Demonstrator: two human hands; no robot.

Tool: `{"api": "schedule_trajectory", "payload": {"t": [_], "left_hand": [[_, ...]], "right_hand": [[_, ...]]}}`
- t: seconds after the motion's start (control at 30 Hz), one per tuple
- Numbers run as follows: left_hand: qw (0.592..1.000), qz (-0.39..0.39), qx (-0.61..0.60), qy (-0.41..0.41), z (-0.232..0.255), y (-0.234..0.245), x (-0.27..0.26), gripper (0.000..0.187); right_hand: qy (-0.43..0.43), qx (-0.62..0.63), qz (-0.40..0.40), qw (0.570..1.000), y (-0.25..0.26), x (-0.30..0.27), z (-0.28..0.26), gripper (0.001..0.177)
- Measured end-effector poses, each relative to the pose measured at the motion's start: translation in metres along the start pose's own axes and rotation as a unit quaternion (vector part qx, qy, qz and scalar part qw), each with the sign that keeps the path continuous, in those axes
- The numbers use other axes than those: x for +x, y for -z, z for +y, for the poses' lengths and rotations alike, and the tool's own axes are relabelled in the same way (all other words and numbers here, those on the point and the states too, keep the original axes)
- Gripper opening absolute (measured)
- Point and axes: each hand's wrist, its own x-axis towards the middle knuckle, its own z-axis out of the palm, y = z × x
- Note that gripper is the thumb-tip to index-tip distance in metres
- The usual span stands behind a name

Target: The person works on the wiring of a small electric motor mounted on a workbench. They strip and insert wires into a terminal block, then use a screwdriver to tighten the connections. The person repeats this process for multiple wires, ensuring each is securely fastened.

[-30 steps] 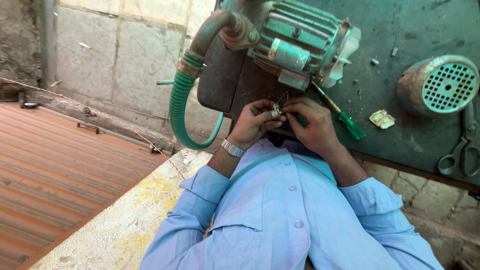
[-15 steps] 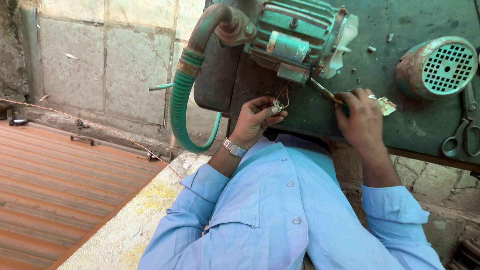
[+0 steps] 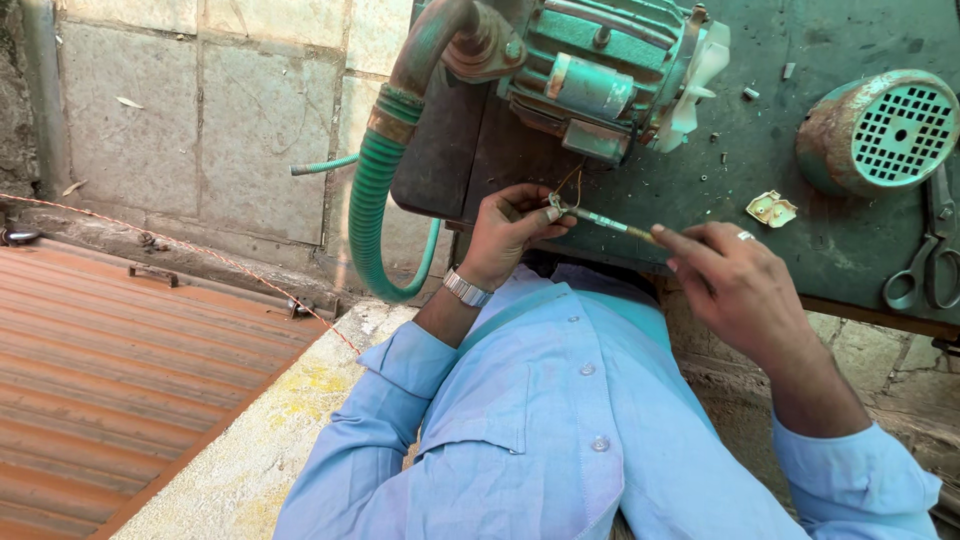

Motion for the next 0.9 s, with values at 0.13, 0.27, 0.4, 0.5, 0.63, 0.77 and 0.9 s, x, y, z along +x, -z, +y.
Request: {"api": "schedule_trajectory", "payload": {"t": [0.13,0.27,0.4,0.5,0.63,0.77,0.9], "left_hand": [[1.0,-0.016,-0.023,0.0,-0.001,0.0,0.004,0.021],[0.996,-0.049,-0.072,-0.002,-0.004,-0.002,0.01,0.018],[0.995,-0.057,-0.079,0.0,-0.006,-0.003,0.012,0.017],[0.995,-0.057,-0.085,0.0,-0.004,-0.003,0.011,0.017],[0.993,-0.058,-0.102,0.001,-0.002,-0.002,0.009,0.018],[0.993,-0.058,-0.099,0.005,-0.002,0.001,0.007,0.019],[0.993,-0.059,-0.098,0.004,-0.001,0.003,0.007,0.019]], "right_hand": [[-0.024,0.036,0.013,0.999,-0.004,0.007,-0.002,0.037],[-0.032,0.082,0.037,0.995,-0.012,0.011,-0.005,0.035],[-0.039,0.086,0.041,0.995,-0.015,0.011,-0.004,0.035],[-0.027,0.079,0.047,0.995,-0.015,0.01,-0.002,0.035],[-0.022,0.028,0.044,0.998,-0.014,0.006,0.0,0.032],[-0.031,-0.062,0.02,0.997,-0.005,0.003,0.006,0.026],[-0.002,-0.069,0.03,0.997,0.005,0.002,0.009,0.023]]}}
